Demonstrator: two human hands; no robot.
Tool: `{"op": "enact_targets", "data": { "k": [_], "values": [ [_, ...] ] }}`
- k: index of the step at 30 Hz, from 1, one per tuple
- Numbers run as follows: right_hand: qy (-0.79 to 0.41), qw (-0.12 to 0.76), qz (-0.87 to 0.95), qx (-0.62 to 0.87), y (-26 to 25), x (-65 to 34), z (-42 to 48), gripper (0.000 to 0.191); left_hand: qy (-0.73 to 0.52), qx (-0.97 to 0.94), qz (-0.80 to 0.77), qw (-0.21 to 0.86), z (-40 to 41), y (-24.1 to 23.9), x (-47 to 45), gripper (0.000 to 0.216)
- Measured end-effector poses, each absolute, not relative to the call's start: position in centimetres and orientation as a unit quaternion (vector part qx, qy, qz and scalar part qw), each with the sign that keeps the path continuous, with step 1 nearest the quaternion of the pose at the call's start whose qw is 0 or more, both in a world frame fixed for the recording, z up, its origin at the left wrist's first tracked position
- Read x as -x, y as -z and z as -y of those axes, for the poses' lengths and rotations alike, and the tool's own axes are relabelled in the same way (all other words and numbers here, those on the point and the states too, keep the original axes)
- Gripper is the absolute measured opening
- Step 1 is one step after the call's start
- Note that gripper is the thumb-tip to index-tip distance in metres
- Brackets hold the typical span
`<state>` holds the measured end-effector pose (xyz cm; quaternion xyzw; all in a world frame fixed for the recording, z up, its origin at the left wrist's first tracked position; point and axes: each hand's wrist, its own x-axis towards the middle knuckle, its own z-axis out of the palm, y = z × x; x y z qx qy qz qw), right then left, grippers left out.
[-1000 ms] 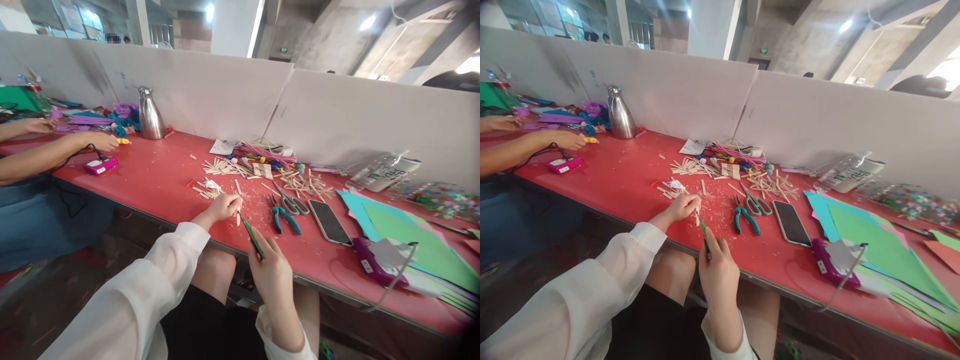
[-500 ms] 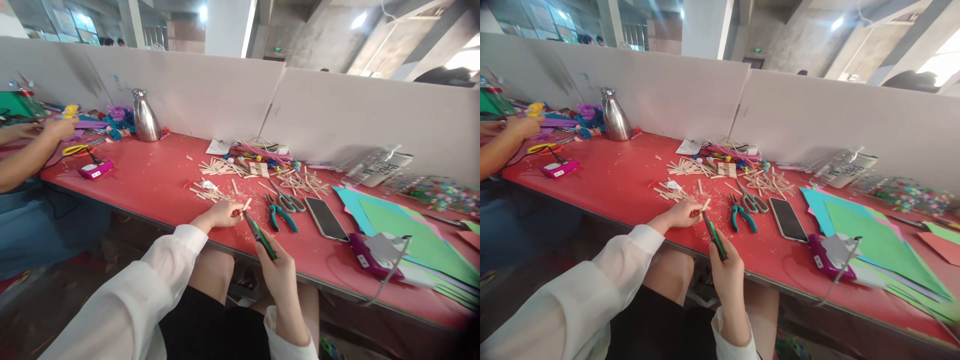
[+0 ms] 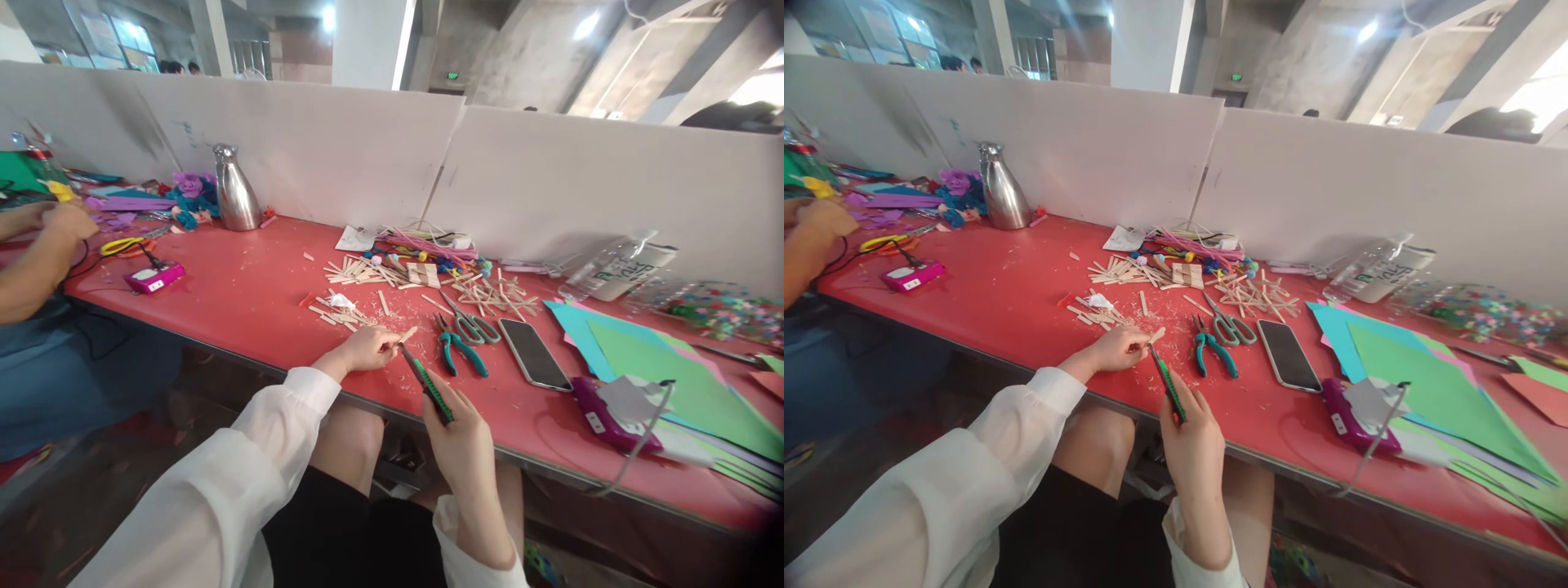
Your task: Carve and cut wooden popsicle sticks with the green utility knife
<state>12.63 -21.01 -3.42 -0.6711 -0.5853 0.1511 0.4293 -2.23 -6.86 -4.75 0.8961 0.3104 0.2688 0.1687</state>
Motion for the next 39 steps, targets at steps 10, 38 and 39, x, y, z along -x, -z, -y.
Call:
{"op": "enact_targets", "data": {
  "k": [10,38,39],
  "values": [
    [-0.194,0.472,0.550,0.661,2.9,-13.2,20.3,0.043,-0.320,-0.852,-0.352,0.220,6.6,3.9,2.9,0.015],
    [-0.156,0.444,0.586,0.659,4.8,-12.2,20.0,0.040,-0.298,-0.859,-0.350,0.226,6.3,4.8,2.7,0.037],
    [-0.159,0.450,0.582,0.659,4.9,-12.4,20.0,0.040,-0.301,-0.857,-0.352,0.227,6.3,4.7,2.7,0.037]
  ]
}}
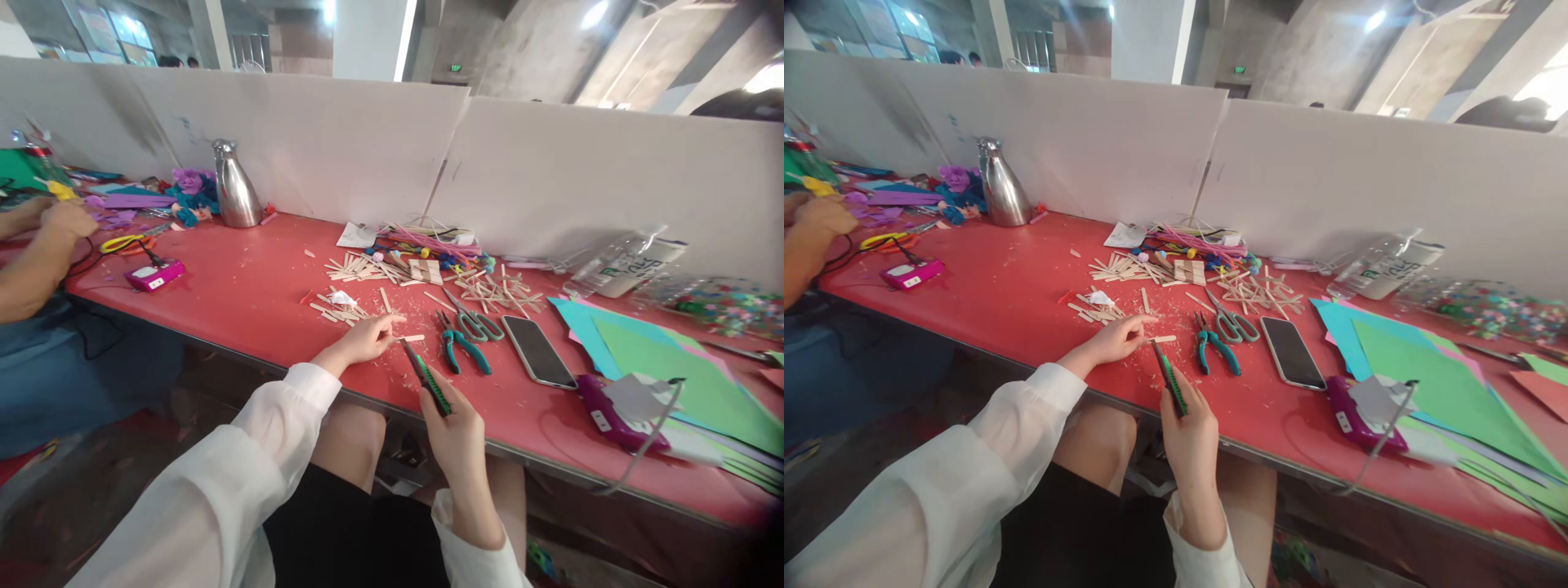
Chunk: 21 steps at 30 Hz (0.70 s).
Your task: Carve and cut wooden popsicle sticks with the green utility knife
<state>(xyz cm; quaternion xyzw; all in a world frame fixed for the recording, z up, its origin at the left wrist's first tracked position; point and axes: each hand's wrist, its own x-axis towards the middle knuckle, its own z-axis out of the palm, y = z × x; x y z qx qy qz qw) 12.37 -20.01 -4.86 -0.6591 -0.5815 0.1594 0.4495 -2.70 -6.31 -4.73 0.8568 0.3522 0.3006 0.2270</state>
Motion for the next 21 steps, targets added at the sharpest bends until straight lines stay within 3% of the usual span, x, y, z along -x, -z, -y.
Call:
{"op": "enact_targets", "data": {
  "k": [21],
  "values": [
    [-0.317,0.496,0.460,0.665,3.8,-11.8,20.0,0.054,-0.322,-0.821,-0.408,0.238,6.3,4.5,2.7,0.016]
  ]
}}
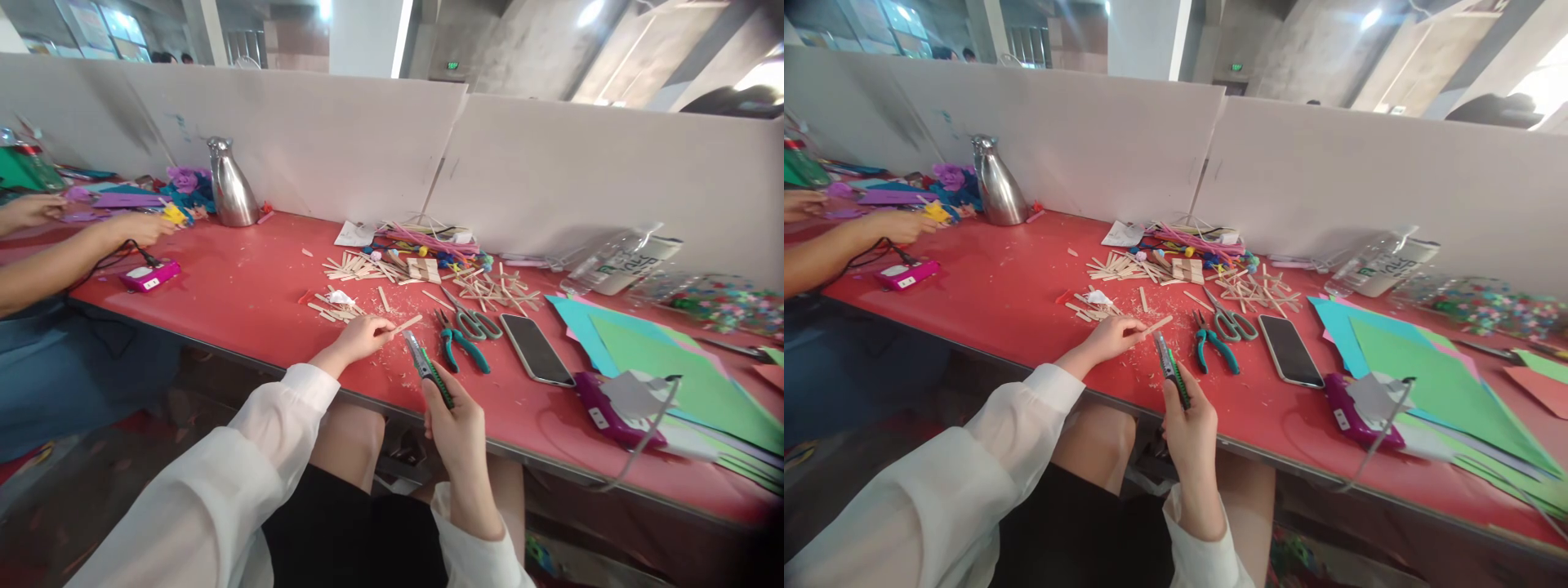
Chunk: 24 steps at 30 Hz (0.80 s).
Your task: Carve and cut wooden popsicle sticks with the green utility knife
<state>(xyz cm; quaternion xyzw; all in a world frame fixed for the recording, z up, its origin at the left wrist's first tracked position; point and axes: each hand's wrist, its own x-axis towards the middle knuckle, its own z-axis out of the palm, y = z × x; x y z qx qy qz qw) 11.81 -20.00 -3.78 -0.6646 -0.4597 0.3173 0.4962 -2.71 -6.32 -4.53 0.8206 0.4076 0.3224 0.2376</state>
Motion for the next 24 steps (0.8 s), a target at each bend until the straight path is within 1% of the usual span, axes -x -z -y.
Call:
{"op": "enact_targets", "data": {
  "k": [5,9,14,24],
  "values": [
    [-0.302,0.493,0.465,0.671,3.6,-11.6,19.8,0.055,-0.326,-0.815,-0.411,0.246,6.4,4.5,2.7,0.014],
    [-0.286,0.483,0.478,0.676,3.4,-11.4,19.7,0.055,-0.329,-0.817,-0.402,0.251,6.6,4.5,2.7,0.017],
    [-0.260,0.466,0.506,0.678,3.6,-11.4,19.5,0.052,-0.333,-0.819,-0.399,0.243,6.6,4.5,2.7,0.018],
    [-0.089,0.404,0.595,0.689,3.9,-11.0,19.0,0.045,-0.315,-0.822,-0.427,0.205,6.7,4.1,2.7,0.011]
  ]
}}
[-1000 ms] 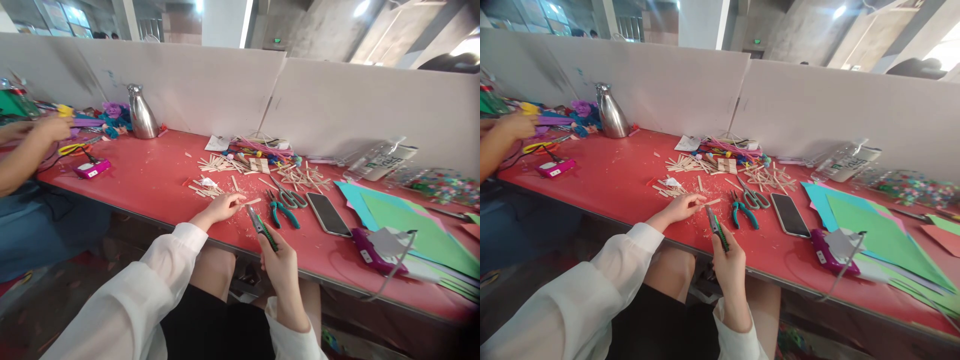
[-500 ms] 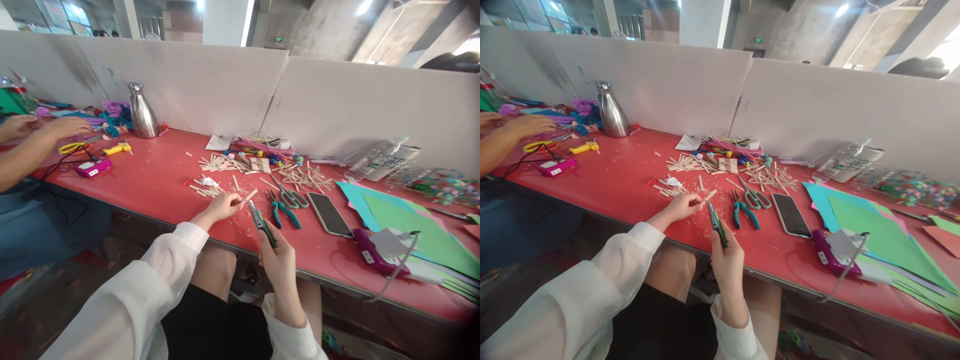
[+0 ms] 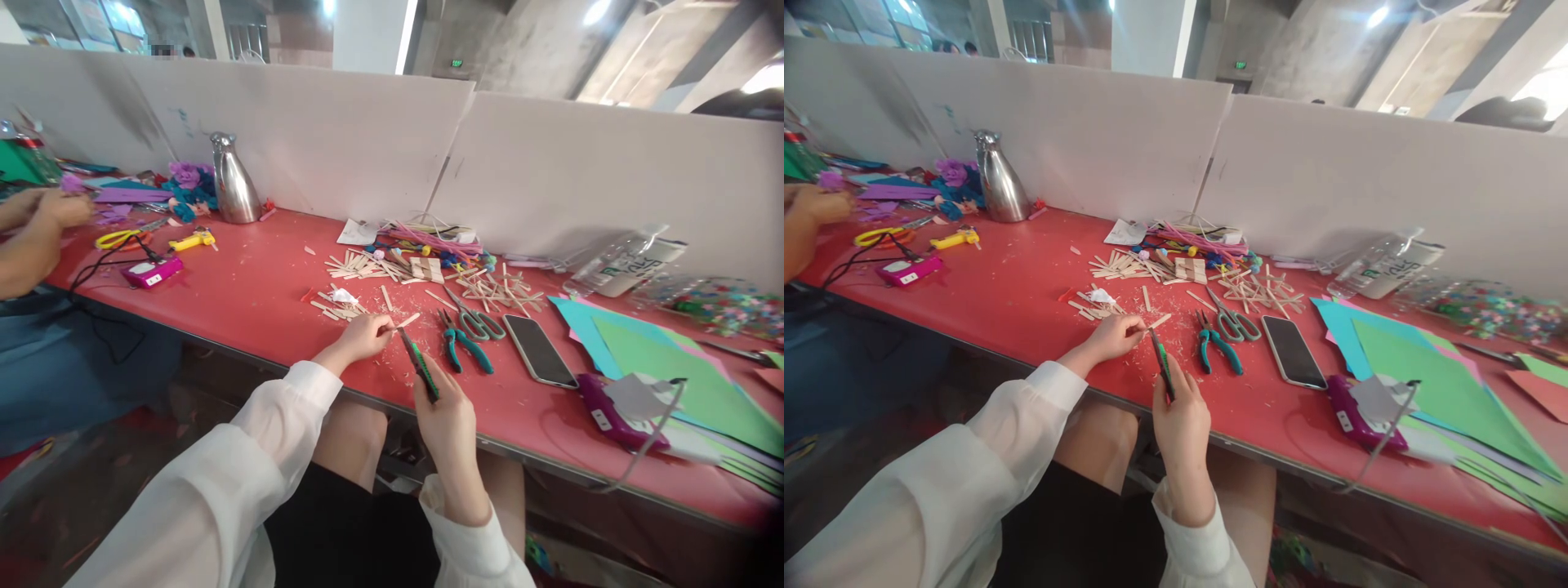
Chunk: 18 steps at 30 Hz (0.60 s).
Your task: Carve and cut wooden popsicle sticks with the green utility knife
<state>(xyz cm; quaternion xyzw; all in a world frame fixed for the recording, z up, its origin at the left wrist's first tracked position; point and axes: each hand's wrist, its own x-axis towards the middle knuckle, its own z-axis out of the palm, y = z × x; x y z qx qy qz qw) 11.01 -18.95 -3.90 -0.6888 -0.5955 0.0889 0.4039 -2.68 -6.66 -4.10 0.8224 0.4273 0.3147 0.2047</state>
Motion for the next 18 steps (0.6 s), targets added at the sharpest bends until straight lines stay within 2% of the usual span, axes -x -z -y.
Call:
{"op": "enact_targets", "data": {
  "k": [10,18],
  "values": [
    [0.012,0.360,0.607,0.708,5.1,-9.9,18.9,0.038,-0.307,-0.804,-0.468,0.202,6.3,4.6,2.5,0.010],
    [-0.062,0.408,0.592,0.692,4.1,-10.9,18.9,0.040,-0.319,-0.797,-0.463,0.221,6.3,4.4,2.8,0.010]
  ]
}}
